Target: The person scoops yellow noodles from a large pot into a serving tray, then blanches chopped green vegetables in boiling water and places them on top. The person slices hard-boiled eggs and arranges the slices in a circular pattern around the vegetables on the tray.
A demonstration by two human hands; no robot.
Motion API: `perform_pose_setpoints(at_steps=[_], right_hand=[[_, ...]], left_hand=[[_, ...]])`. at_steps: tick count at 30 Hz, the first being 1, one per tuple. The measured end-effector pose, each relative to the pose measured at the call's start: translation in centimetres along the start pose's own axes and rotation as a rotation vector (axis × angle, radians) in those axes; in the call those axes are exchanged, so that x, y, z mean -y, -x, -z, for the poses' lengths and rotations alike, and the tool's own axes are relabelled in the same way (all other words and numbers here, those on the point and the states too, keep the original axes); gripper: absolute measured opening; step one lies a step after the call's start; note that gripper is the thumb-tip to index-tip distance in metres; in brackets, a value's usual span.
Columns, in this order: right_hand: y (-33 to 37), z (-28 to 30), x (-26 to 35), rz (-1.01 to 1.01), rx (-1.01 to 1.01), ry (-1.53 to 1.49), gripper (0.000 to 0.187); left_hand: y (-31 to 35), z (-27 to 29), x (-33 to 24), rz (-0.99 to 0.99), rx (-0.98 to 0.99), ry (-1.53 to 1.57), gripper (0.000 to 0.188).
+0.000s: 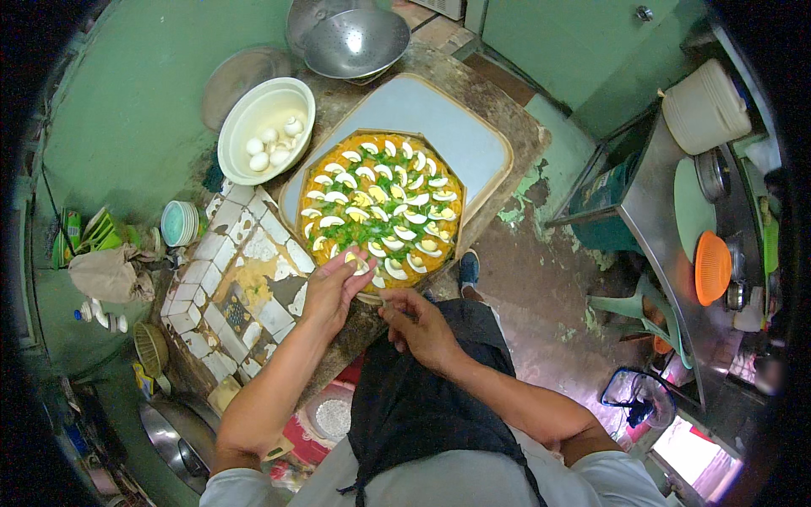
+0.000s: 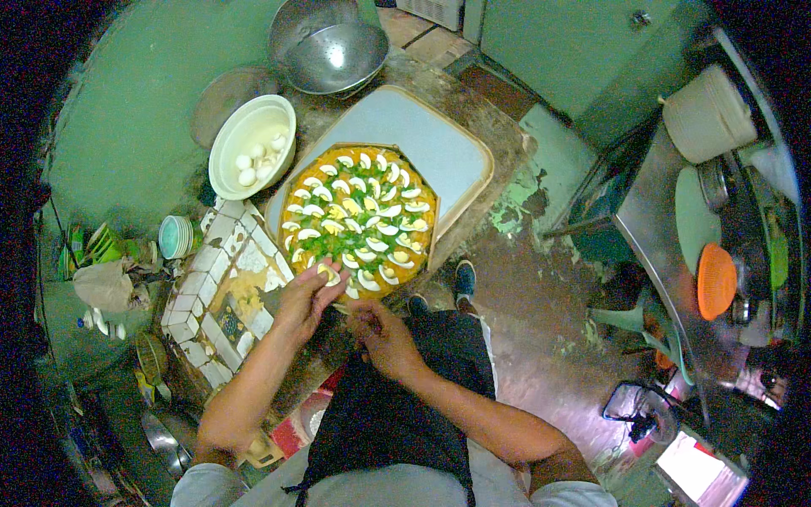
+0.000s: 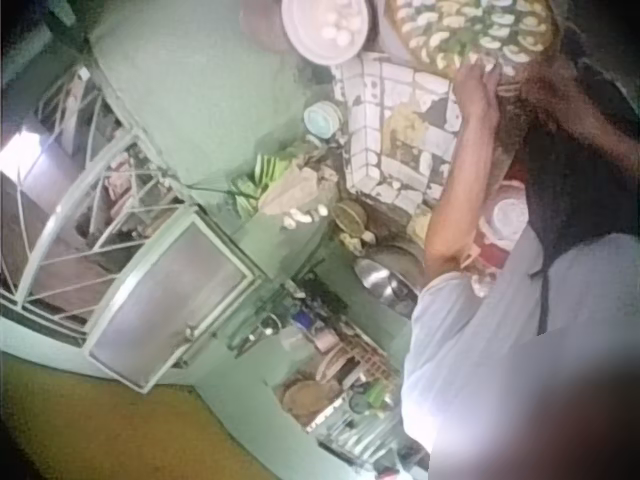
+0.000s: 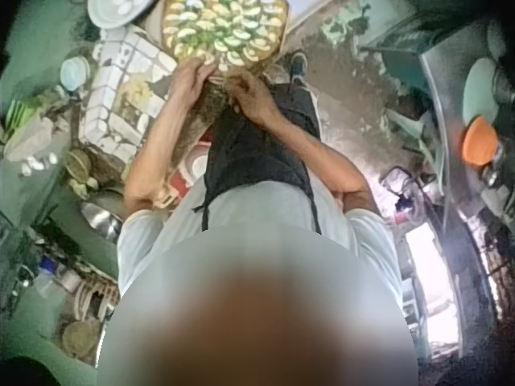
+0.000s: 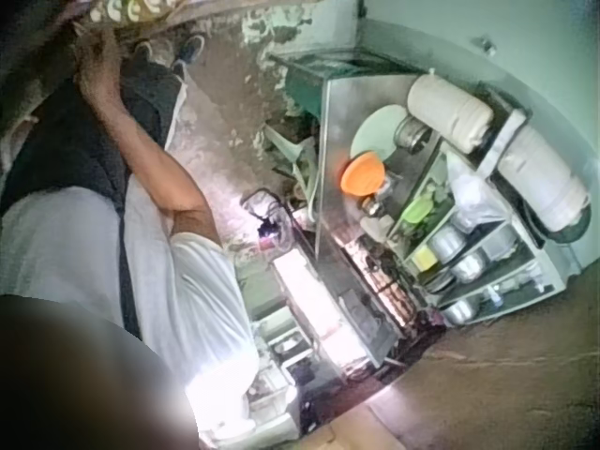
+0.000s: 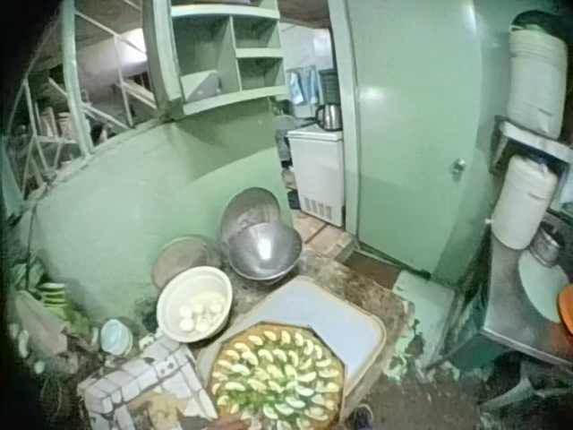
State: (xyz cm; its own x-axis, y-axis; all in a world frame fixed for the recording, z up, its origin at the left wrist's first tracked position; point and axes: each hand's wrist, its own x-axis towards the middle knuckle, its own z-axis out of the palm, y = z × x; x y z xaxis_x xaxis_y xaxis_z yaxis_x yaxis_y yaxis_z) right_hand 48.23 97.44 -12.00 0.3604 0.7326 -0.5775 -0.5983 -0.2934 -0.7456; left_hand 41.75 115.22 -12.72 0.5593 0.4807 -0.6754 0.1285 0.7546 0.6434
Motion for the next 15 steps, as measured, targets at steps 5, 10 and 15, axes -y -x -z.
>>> perform_pose_setpoints(at_steps=[5,10,15], right_hand=[[-1.6,-0.8,-2.9,0.189,-0.035,0.125,0.027],[-3.5,-3.1,-3.2,0.123,-0.076,-0.251,0.033],[-2.1,-4.4,-1.6,0.048,-0.06,-0.446,0.033]], left_hand=[[0.3,1.2,-1.7,0.131,-0.002,-0.019,0.032],[-1.0,1.6,-2.9,0.07,-0.07,-0.113,0.031],[-1.8,1.6,-3.0,0.059,-0.016,-0.222,0.035]])
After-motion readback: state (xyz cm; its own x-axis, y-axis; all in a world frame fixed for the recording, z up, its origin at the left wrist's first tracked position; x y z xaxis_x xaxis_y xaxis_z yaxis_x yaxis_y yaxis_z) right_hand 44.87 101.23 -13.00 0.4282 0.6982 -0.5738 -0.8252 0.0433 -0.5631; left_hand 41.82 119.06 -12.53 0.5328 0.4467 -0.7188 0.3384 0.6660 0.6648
